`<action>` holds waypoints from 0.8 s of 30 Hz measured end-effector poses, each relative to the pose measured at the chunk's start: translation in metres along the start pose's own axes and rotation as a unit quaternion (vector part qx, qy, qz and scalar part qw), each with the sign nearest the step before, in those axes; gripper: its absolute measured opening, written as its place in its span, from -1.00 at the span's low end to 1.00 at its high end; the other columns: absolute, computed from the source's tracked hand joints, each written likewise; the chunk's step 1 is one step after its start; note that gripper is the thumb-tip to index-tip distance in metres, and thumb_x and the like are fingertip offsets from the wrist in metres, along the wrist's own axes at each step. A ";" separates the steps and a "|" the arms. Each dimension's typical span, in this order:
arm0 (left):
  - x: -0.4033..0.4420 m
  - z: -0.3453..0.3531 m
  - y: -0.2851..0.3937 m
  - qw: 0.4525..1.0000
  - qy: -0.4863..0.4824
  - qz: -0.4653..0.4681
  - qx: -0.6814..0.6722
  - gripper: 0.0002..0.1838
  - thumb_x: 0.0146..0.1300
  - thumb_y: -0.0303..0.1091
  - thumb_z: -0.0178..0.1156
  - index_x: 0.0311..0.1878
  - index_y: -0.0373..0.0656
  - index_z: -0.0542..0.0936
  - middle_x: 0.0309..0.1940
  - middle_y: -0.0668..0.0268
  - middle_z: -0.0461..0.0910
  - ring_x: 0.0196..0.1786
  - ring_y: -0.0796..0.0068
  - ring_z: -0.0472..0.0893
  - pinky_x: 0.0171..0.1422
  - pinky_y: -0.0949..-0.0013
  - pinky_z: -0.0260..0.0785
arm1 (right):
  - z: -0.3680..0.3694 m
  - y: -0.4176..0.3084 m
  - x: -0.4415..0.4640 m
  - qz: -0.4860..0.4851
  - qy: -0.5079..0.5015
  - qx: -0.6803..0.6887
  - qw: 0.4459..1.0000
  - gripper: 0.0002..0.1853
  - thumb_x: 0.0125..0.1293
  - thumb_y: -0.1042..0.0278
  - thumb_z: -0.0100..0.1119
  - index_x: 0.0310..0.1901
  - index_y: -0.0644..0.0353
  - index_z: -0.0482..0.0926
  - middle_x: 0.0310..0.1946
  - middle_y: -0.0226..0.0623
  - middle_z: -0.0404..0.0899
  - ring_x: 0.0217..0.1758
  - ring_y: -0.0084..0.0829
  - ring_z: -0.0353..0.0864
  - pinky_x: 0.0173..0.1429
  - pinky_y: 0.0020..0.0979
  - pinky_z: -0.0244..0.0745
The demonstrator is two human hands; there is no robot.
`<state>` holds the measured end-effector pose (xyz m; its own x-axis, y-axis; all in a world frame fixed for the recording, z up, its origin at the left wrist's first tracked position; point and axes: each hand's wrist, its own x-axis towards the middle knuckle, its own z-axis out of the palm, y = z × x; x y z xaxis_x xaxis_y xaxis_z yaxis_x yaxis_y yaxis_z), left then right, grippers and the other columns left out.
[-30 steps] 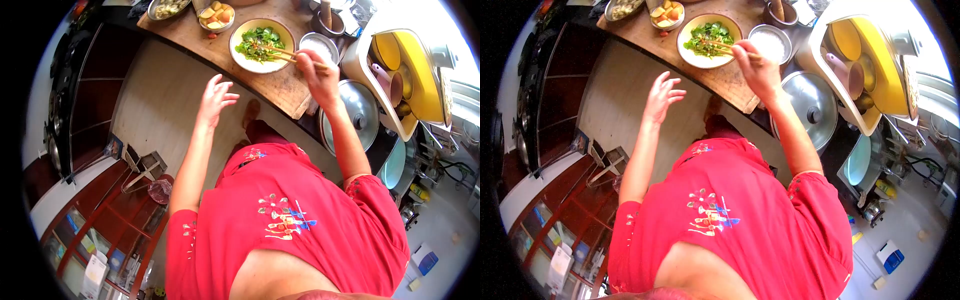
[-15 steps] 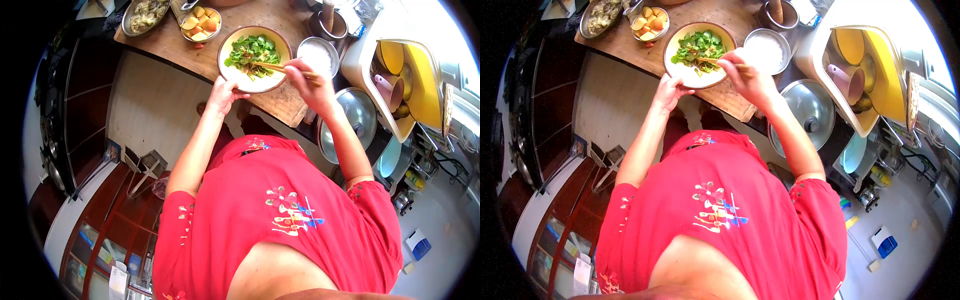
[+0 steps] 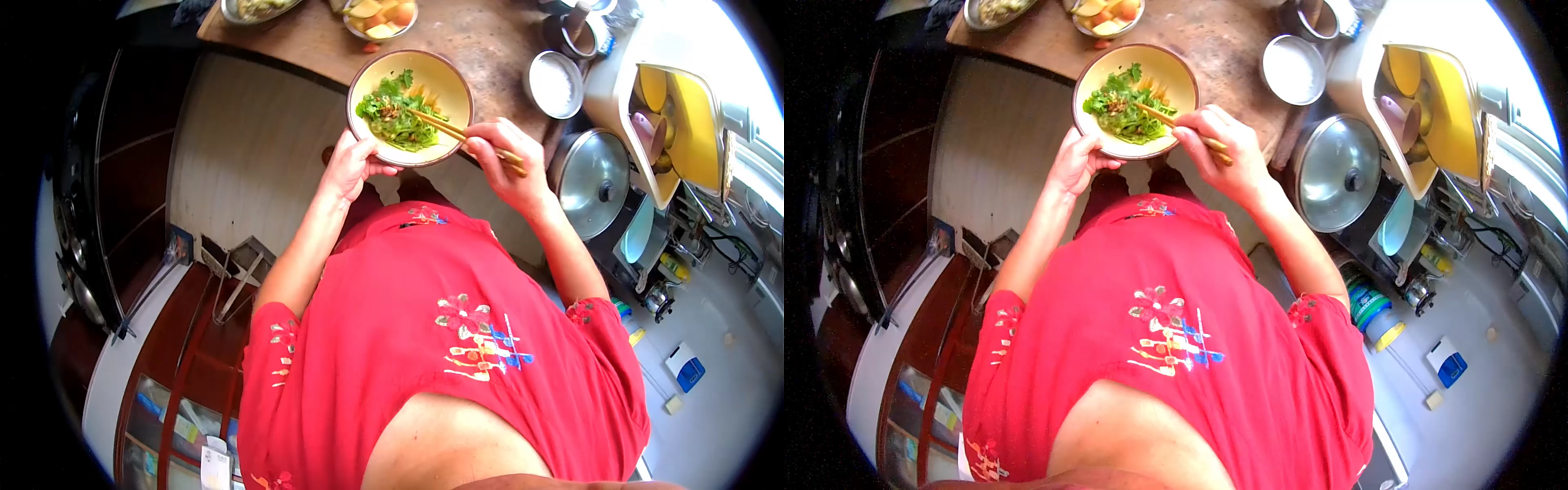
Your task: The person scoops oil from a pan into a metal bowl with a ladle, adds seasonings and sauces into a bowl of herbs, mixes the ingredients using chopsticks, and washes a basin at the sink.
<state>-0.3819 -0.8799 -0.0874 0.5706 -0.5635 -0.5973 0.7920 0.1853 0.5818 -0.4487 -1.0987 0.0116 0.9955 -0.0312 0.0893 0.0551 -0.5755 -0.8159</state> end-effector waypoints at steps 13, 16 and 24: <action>-0.076 -0.093 0.046 0.997 0.027 0.070 -0.010 -0.62 0.09 -0.54 -0.13 0.01 -0.47 0.33 -0.30 0.03 0.58 -0.43 0.27 0.64 -0.46 0.45 0.56 | 0.073 -0.086 0.044 0.016 0.023 0.094 0.995 -0.91 0.24 0.47 0.12 -0.28 0.31 0.56 -0.45 -0.25 0.55 -0.48 -0.52 0.56 -0.36 -0.51 0.46; -0.082 -0.108 0.049 0.996 0.021 0.084 -0.024 -0.62 0.09 -0.53 -0.12 0.01 -0.46 0.33 -0.30 0.03 0.58 -0.44 0.27 0.64 -0.47 0.45 0.56 | 0.075 -0.103 0.057 0.028 0.061 0.141 0.988 -0.89 0.27 0.46 0.10 -0.28 0.31 0.56 -0.47 -0.29 0.55 -0.43 -0.57 0.58 -0.37 -0.56 0.48; -0.104 -0.125 0.054 0.991 0.059 0.106 -0.055 -0.64 0.10 -0.50 -0.08 -0.01 -0.44 0.37 -0.29 0.04 0.59 -0.42 0.28 0.64 -0.45 0.44 0.57 | 0.112 -0.103 0.077 0.017 -0.067 0.103 0.992 -0.87 0.30 0.41 0.07 -0.30 0.30 0.53 -0.52 -0.31 0.52 -0.48 -0.58 0.54 -0.39 -0.55 0.43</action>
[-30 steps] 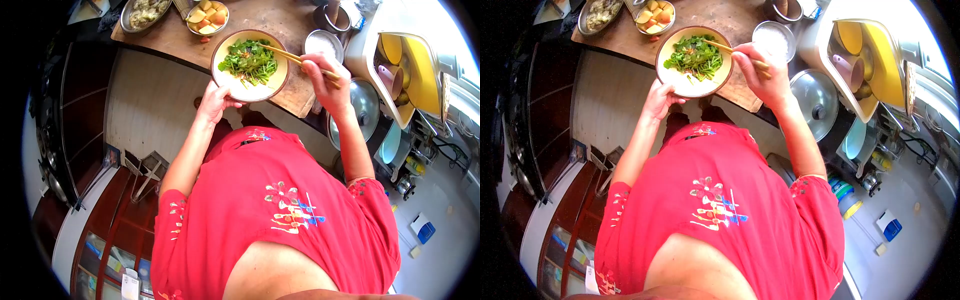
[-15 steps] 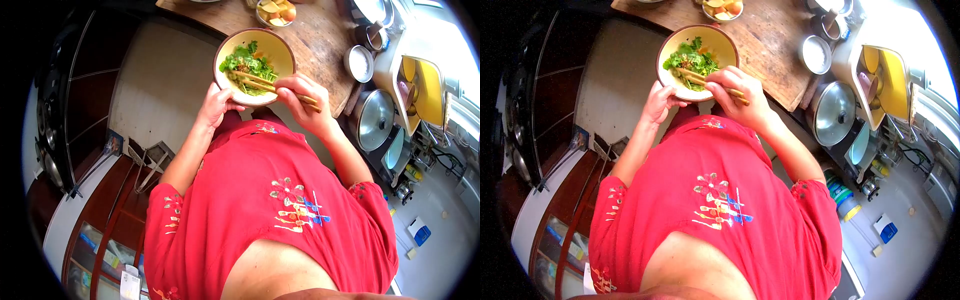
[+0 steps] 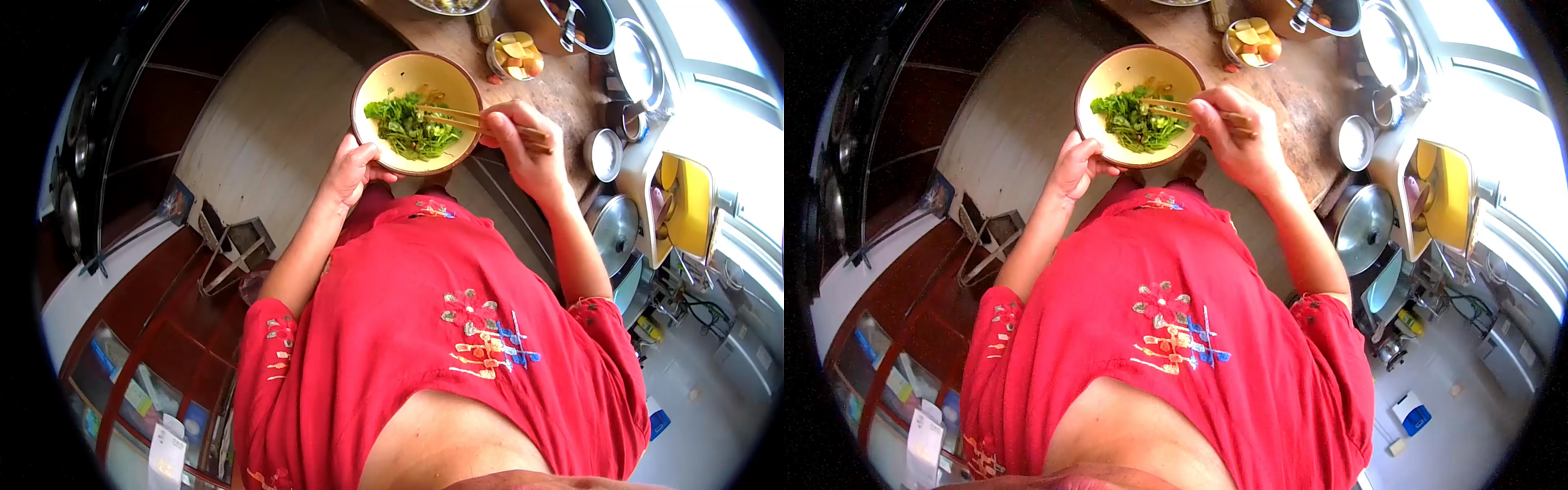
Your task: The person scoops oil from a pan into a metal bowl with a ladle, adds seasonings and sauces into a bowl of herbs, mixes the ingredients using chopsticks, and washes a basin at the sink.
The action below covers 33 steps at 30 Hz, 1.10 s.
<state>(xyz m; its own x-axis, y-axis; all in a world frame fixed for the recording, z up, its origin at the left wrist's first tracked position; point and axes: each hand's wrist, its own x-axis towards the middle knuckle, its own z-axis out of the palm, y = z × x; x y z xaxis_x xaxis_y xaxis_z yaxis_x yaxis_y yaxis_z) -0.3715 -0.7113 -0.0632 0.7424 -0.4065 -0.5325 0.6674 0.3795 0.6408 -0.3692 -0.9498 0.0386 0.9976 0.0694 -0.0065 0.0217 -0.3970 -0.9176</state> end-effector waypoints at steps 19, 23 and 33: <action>-0.024 -0.014 -0.006 0.996 0.027 0.070 -0.051 -0.58 0.11 -0.49 -0.05 0.07 -0.42 0.31 -0.22 0.02 0.57 -0.36 0.27 0.65 -0.44 0.42 0.57 | 0.040 -0.017 0.032 -0.100 0.011 0.008 0.995 -0.85 0.27 0.40 0.11 -0.35 0.33 0.51 -0.49 -0.27 0.50 -0.50 -0.53 0.58 -0.43 -0.53 0.44; -0.030 -0.007 -0.011 0.994 0.040 0.081 -0.062 -0.56 0.11 -0.49 -0.05 0.10 -0.39 0.27 -0.20 0.03 0.56 -0.34 0.28 0.64 -0.43 0.41 0.57 | 0.037 -0.011 0.026 -0.099 -0.039 -0.029 0.994 -0.83 0.27 0.37 0.12 -0.37 0.32 0.49 -0.52 -0.25 0.47 -0.53 -0.51 0.54 -0.45 -0.48 0.41; -0.059 0.032 -0.060 0.979 0.105 0.147 -0.094 -0.56 0.11 -0.50 -0.05 0.11 -0.37 0.28 -0.22 0.05 0.56 -0.36 0.25 0.64 -0.45 0.42 0.56 | 0.017 -0.024 0.007 -0.242 -0.156 -0.092 0.953 -0.86 0.25 0.40 0.13 -0.38 0.31 0.52 -0.52 -0.26 0.47 -0.44 -0.50 0.53 -0.40 -0.50 0.41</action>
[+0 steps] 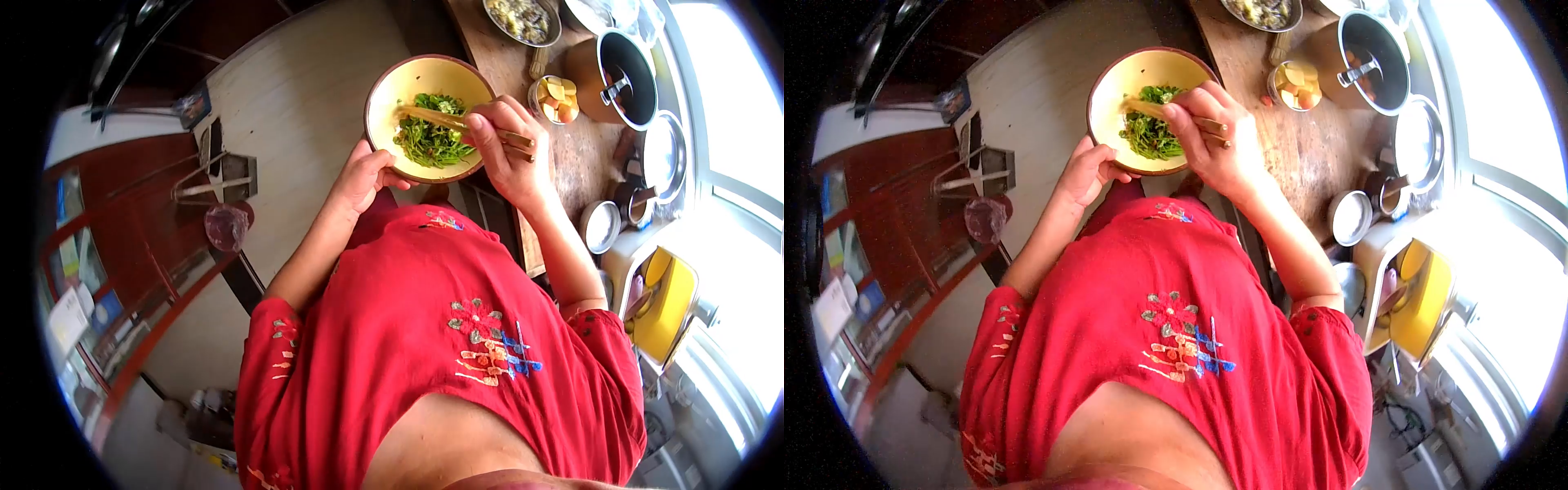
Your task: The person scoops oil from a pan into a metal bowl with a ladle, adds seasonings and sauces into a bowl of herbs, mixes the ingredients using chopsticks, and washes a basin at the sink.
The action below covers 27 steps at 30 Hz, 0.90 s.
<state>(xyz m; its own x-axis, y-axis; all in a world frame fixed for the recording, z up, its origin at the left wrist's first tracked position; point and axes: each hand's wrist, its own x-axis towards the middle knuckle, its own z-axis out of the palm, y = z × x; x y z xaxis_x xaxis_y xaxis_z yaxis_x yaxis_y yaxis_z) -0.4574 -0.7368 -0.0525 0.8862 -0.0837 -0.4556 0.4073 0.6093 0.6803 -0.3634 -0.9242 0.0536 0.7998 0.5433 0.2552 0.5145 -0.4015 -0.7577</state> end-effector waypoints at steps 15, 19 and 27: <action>-0.122 0.015 -0.067 0.993 0.109 0.041 -0.035 -0.49 0.03 -0.49 -0.08 0.14 -0.35 0.24 -0.25 0.08 0.56 -0.52 0.28 0.62 -0.61 0.50 0.46 | -0.045 -0.027 -0.047 -0.057 -0.210 0.132 0.967 -0.87 0.21 0.41 0.18 -0.33 0.32 0.56 -0.49 -0.29 0.50 -0.41 -0.46 0.50 -0.32 -0.47 0.39; -0.147 0.004 -0.073 0.990 0.123 0.057 -0.037 -0.45 0.03 -0.49 -0.08 0.17 -0.34 0.20 -0.22 0.07 0.54 -0.52 0.29 0.62 -0.63 0.50 0.45 | -0.051 -0.060 -0.062 0.033 -0.164 0.160 0.973 -0.77 0.30 0.32 0.10 -0.29 0.37 0.57 -0.42 -0.31 0.56 -0.39 -0.55 0.60 -0.34 -0.57 0.57; -0.216 -0.054 -0.078 0.977 0.177 0.100 -0.066 -0.45 0.04 -0.52 -0.11 0.19 -0.30 0.19 -0.21 0.06 0.53 -0.51 0.30 0.63 -0.60 0.51 0.49 | 0.048 -0.093 -0.108 0.142 -0.131 0.112 0.975 -0.65 0.35 0.16 0.02 -0.30 0.35 0.56 -0.51 -0.28 0.55 -0.50 -0.55 0.57 -0.42 -0.56 0.50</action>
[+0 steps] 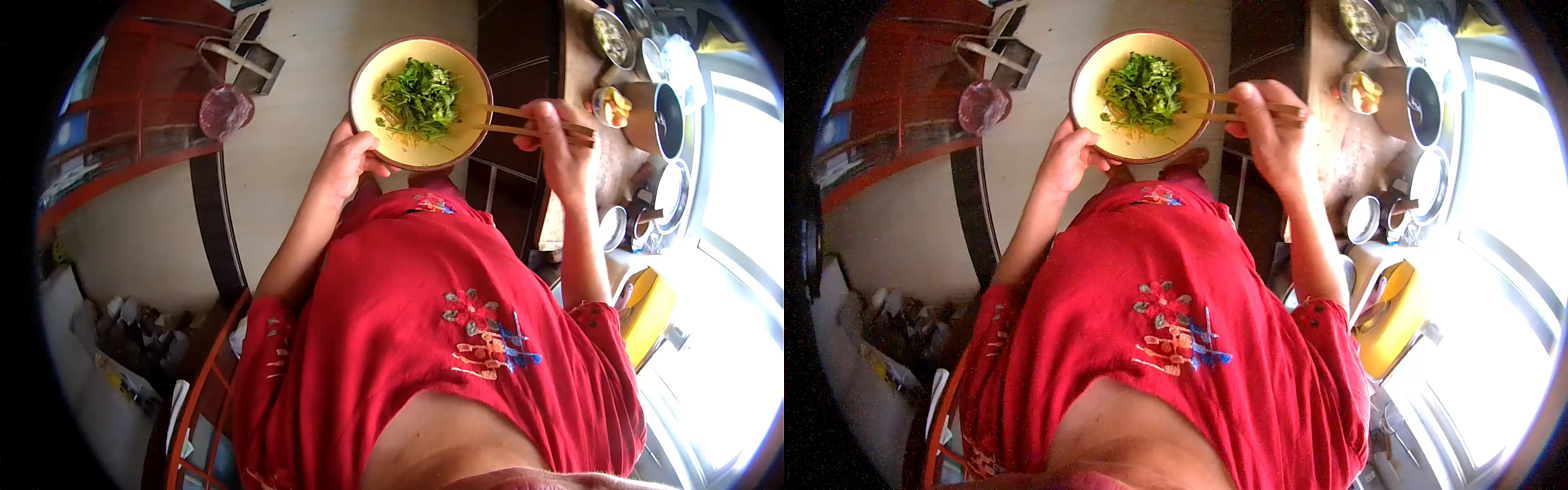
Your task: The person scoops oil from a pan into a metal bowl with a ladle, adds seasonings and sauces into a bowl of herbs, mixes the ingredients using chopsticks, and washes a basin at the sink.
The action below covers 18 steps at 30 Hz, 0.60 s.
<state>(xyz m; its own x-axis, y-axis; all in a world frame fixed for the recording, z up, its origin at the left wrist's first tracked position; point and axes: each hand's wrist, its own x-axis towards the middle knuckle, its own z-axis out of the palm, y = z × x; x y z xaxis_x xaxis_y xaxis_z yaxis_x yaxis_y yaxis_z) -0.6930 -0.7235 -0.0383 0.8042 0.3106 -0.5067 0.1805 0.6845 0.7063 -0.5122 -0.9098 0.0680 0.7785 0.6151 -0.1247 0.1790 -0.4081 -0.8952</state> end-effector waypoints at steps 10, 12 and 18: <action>-0.042 -0.070 0.023 0.998 0.047 0.028 -0.001 -0.46 0.06 -0.52 -0.10 0.19 -0.30 0.19 -0.18 0.06 0.53 -0.50 0.30 0.62 -0.60 0.51 0.49 | 0.097 -0.042 -0.004 -0.070 -0.122 0.130 0.981 -0.75 0.34 0.28 0.04 -0.28 0.35 0.53 -0.47 -0.28 0.54 -0.44 -0.54 0.58 -0.38 -0.54 0.49; -0.047 -0.079 0.024 0.998 0.053 0.033 -0.010 -0.48 0.07 -0.48 -0.08 0.18 -0.28 0.23 -0.16 0.10 0.53 -0.47 0.30 0.62 -0.58 0.49 0.46 | 0.109 -0.041 -0.001 -0.092 -0.141 0.080 0.982 -0.80 0.33 0.33 0.06 -0.28 0.32 0.55 -0.46 -0.29 0.53 -0.43 -0.56 0.57 -0.38 -0.56 0.48; -0.055 -0.104 0.019 0.996 0.063 0.048 -0.032 -0.47 0.06 -0.50 -0.08 0.18 -0.30 0.23 -0.16 0.09 0.53 -0.47 0.28 0.62 -0.57 0.48 0.46 | 0.085 -0.064 0.016 -0.061 -0.105 0.069 0.990 -0.68 0.36 0.17 0.00 -0.22 0.31 0.56 -0.45 -0.31 0.54 -0.47 -0.58 0.54 -0.40 -0.55 0.47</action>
<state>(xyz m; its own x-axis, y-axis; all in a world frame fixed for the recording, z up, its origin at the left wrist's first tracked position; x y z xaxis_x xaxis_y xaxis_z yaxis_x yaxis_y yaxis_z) -0.7930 -0.6586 -0.0481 0.7374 0.4543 -0.4999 0.0668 0.6873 0.7233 -0.5624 -0.8161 0.0866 0.6110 0.7870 -0.0855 0.1686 -0.2350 -0.9573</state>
